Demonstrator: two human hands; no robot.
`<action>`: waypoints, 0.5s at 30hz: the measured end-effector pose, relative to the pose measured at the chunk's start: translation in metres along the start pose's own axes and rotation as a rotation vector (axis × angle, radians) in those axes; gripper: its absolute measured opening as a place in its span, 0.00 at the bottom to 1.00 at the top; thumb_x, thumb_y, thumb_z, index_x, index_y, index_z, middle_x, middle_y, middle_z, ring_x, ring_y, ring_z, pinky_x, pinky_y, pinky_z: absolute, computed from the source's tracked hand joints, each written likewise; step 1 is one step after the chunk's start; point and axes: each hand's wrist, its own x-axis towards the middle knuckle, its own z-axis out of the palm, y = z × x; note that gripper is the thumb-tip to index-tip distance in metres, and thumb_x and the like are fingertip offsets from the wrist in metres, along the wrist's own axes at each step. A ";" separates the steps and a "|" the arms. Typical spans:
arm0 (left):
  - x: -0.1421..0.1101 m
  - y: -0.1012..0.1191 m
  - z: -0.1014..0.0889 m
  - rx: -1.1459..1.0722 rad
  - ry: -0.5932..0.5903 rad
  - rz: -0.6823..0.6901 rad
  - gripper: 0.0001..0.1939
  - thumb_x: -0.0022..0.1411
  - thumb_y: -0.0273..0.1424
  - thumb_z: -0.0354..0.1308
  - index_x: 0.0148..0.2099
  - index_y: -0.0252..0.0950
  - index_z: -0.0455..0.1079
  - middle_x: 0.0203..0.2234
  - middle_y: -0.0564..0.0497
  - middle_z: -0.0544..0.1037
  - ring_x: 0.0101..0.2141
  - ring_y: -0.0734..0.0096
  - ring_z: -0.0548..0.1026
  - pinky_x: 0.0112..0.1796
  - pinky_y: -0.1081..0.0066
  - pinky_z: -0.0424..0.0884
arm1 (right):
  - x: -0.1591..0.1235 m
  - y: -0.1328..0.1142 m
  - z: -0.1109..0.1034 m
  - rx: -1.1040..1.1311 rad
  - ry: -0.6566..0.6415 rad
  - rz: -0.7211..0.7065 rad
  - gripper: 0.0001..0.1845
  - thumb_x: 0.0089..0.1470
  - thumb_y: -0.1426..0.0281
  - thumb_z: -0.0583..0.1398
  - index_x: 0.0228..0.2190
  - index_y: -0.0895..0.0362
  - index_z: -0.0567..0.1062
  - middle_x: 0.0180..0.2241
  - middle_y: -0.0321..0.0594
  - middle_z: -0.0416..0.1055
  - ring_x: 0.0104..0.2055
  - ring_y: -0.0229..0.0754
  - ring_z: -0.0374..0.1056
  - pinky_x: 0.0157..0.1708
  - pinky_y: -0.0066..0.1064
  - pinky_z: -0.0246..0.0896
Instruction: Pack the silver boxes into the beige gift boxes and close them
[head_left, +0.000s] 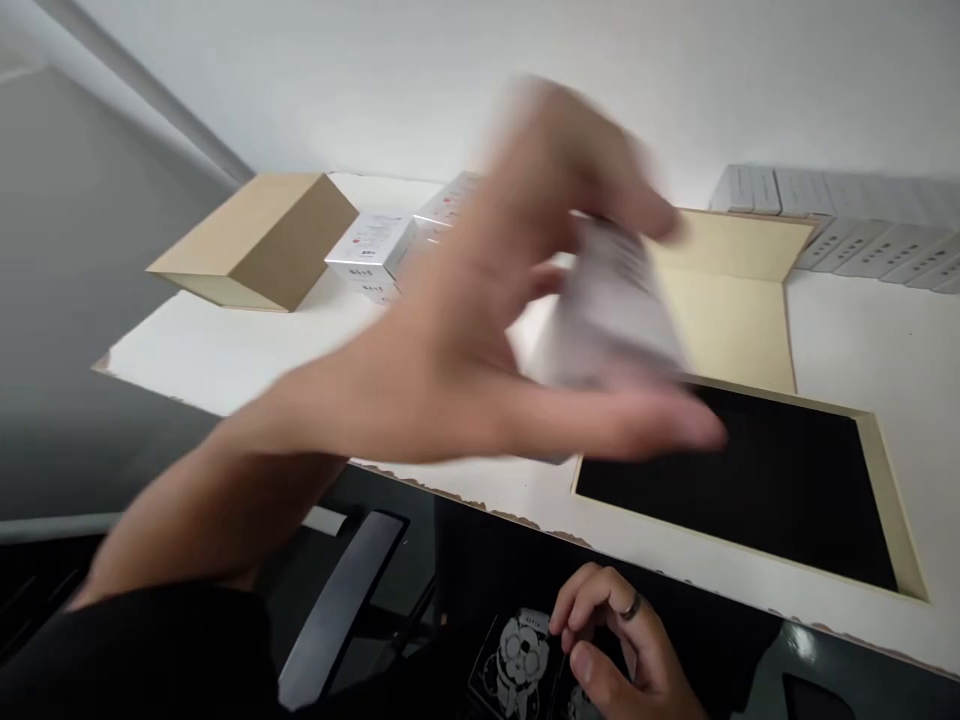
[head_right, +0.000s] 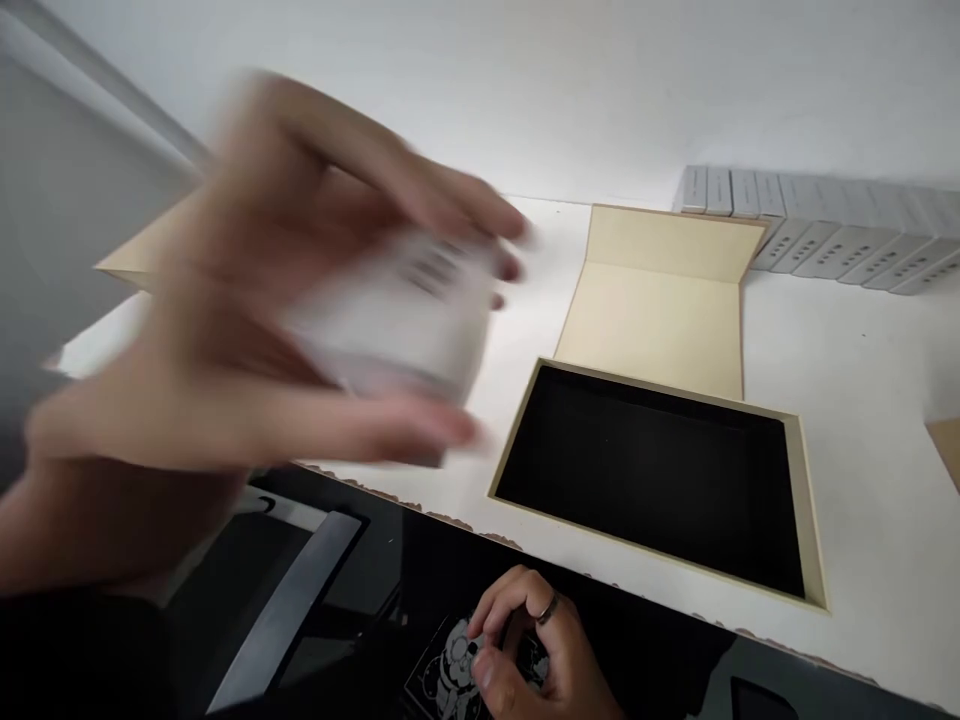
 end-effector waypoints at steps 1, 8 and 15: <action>0.013 0.010 0.015 0.054 -0.221 0.161 0.18 0.64 0.49 0.70 0.50 0.50 0.72 0.53 0.56 0.77 0.60 0.49 0.77 0.51 0.51 0.83 | -0.002 -0.001 0.000 -0.006 0.010 -0.007 0.14 0.70 0.55 0.62 0.41 0.53 0.73 0.42 0.43 0.73 0.39 0.40 0.69 0.41 0.32 0.66; 0.052 0.033 0.104 0.629 -1.240 0.256 0.19 0.57 0.42 0.76 0.49 0.42 0.83 0.51 0.42 0.84 0.51 0.42 0.82 0.47 0.50 0.78 | -0.014 -0.008 0.015 0.062 0.248 0.105 0.24 0.67 0.44 0.63 0.38 0.53 0.72 0.40 0.41 0.71 0.37 0.40 0.64 0.41 0.35 0.62; 0.016 0.000 0.077 0.376 -0.961 0.124 0.33 0.61 0.47 0.73 0.66 0.48 0.74 0.72 0.49 0.69 0.74 0.42 0.62 0.67 0.47 0.66 | -0.016 -0.014 0.010 0.109 0.209 0.185 0.24 0.65 0.43 0.64 0.38 0.51 0.73 0.41 0.40 0.70 0.39 0.41 0.64 0.44 0.35 0.62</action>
